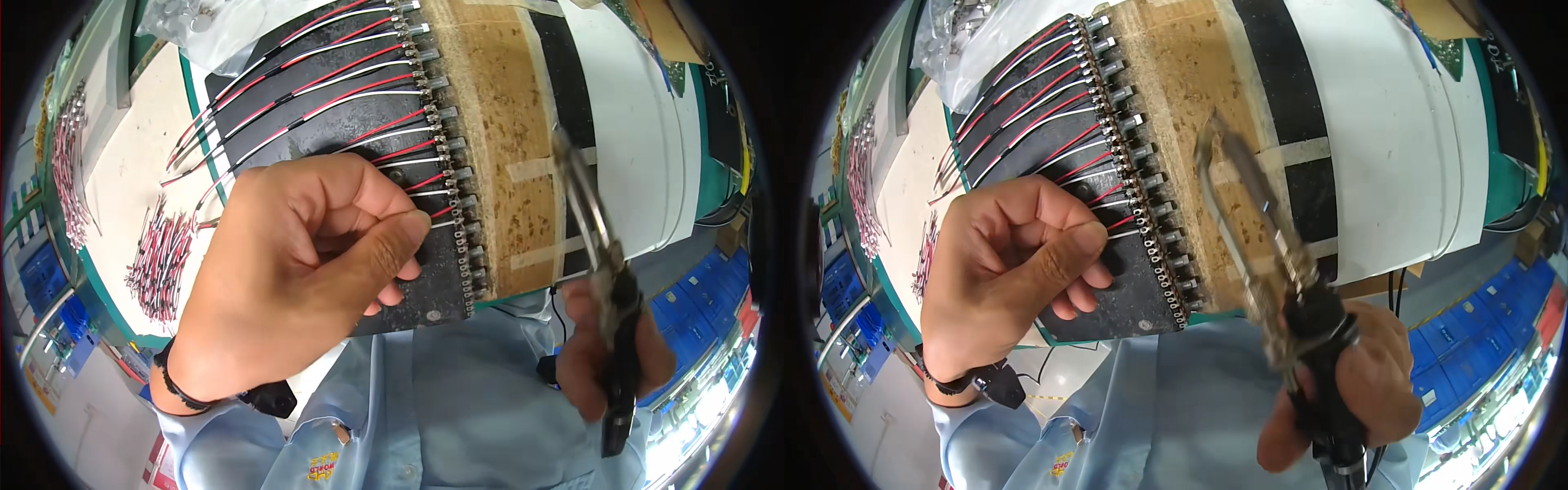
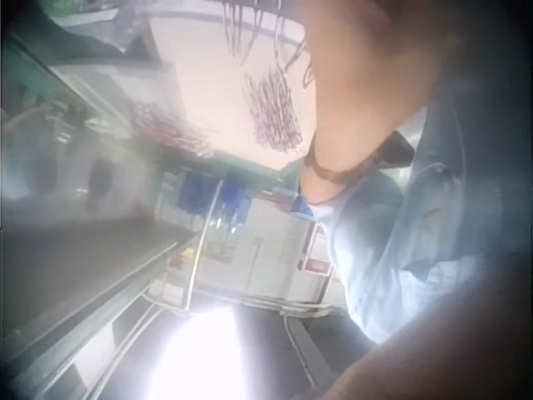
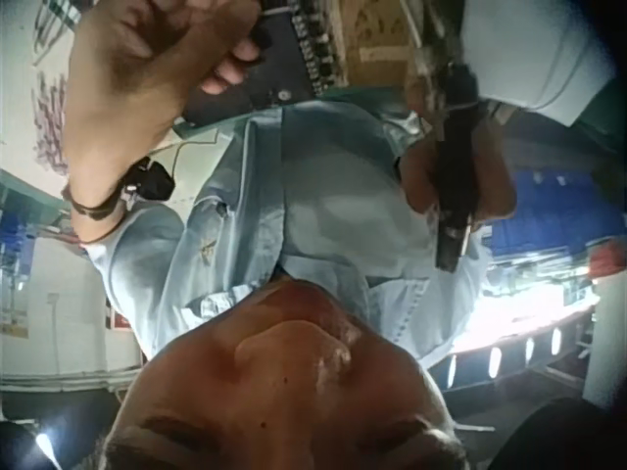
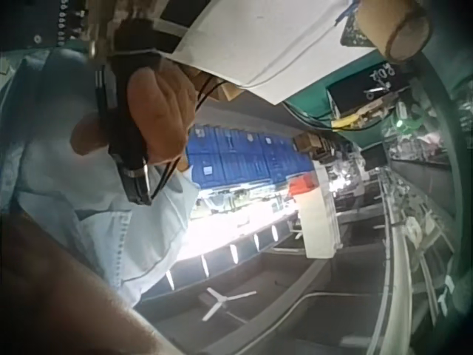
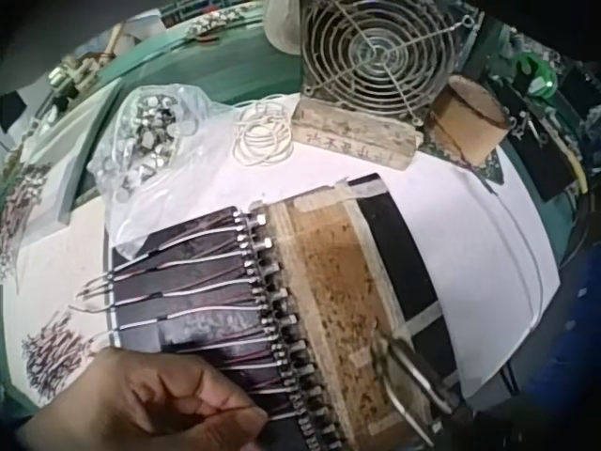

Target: The person picks up a wire from a pile, aligns it with a terminal on a board, and solders the connection using a soldering iron. They repeat this process, selecting wires one by one and soldering them to the remaining terminals.

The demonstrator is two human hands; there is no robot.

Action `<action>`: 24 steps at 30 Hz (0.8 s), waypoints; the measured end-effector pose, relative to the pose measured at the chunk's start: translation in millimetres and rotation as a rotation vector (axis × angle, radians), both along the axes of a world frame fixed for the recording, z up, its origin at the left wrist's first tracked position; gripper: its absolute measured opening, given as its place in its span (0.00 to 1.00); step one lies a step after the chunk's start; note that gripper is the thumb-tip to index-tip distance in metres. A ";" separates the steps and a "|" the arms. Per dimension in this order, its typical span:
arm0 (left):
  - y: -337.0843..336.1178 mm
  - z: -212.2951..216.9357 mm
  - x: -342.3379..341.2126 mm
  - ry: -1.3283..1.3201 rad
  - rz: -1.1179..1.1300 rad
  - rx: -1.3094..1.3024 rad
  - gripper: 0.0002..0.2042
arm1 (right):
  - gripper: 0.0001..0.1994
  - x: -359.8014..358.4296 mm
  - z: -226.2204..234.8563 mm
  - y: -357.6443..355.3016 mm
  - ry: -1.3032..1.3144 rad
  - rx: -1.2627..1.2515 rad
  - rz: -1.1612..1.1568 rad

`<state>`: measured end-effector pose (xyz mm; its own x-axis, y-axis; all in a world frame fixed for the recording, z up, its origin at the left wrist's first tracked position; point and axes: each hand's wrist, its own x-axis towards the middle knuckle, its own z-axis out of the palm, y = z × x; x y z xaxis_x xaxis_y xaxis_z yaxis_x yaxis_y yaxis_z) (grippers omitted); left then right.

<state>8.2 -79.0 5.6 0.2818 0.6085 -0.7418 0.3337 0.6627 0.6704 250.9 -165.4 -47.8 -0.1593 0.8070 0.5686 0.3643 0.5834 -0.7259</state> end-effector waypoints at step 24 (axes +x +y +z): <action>2.8 -1.6 0.1 0.013 0.012 -0.040 0.04 | 0.25 -10.4 4.1 -2.2 -0.081 -0.028 0.050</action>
<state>8.3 -76.2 4.0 0.2645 0.5814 -0.7694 0.3341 0.6932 0.6386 240.5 -167.6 -43.7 -0.2440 0.8122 0.5299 0.3934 0.5823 -0.7115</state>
